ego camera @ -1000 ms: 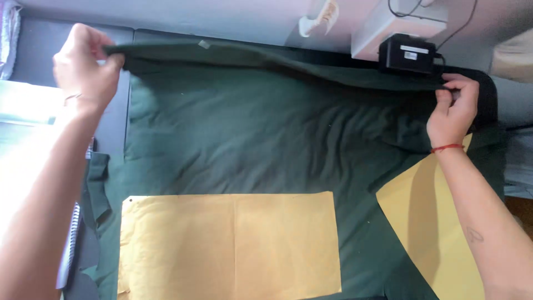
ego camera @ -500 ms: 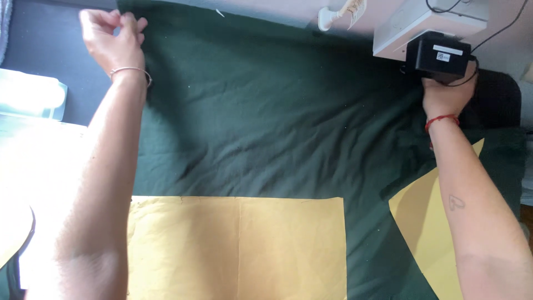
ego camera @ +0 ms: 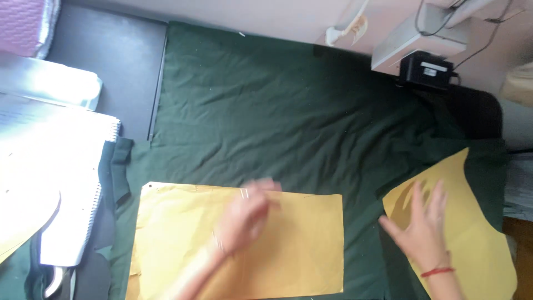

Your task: The person places a brown paper pattern on a green fabric, traces the outline with a blue pen, and then uses a green electric rotary cutter to cut the fabric along the marked lines. The person repeats this process for multiple pattern pieces.

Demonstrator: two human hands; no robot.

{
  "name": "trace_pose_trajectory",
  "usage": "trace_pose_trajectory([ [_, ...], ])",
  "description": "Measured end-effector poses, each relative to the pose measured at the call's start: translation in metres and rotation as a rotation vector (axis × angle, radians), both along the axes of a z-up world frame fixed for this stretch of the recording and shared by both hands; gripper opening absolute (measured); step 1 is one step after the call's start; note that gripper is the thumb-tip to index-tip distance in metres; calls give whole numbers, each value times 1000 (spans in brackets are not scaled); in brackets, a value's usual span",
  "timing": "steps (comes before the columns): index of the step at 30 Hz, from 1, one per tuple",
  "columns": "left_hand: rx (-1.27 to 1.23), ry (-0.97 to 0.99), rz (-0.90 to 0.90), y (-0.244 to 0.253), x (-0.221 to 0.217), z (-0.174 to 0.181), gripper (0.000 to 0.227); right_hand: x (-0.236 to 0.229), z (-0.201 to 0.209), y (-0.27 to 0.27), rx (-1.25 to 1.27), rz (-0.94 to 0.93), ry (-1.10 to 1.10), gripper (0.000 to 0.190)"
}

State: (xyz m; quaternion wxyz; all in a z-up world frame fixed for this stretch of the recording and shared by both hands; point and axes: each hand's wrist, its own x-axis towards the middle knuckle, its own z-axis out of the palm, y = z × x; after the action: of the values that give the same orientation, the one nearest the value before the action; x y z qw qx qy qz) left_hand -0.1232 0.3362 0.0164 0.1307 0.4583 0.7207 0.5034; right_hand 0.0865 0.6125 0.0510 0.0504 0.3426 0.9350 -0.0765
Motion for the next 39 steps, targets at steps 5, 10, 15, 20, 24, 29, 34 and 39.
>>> trace_pose_trajectory([
  [5,104,-401,106,-25,85,39,14,22,-8,-29,9,-235,5,72],
  [10,-16,-552,30,-29,117,55,15,57,-35,-9,526,246,320,6],
  [15,-59,-317,25,-21,93,73,49,24,82,-78,285,310,322,6],
  [20,37,249,73,-15,53,86,105,3,156,-142,-30,690,343,15],
  [24,44,247,153,-34,29,106,73,-15,156,-170,-116,835,579,13],
  [29,-300,-941,547,-71,29,91,44,-6,107,-187,-382,903,521,16],
  [34,-385,-685,313,-97,86,-17,25,35,44,-127,-300,-205,158,39],
  [39,-449,-524,676,-93,35,-4,18,78,33,-110,-271,-456,277,37],
])
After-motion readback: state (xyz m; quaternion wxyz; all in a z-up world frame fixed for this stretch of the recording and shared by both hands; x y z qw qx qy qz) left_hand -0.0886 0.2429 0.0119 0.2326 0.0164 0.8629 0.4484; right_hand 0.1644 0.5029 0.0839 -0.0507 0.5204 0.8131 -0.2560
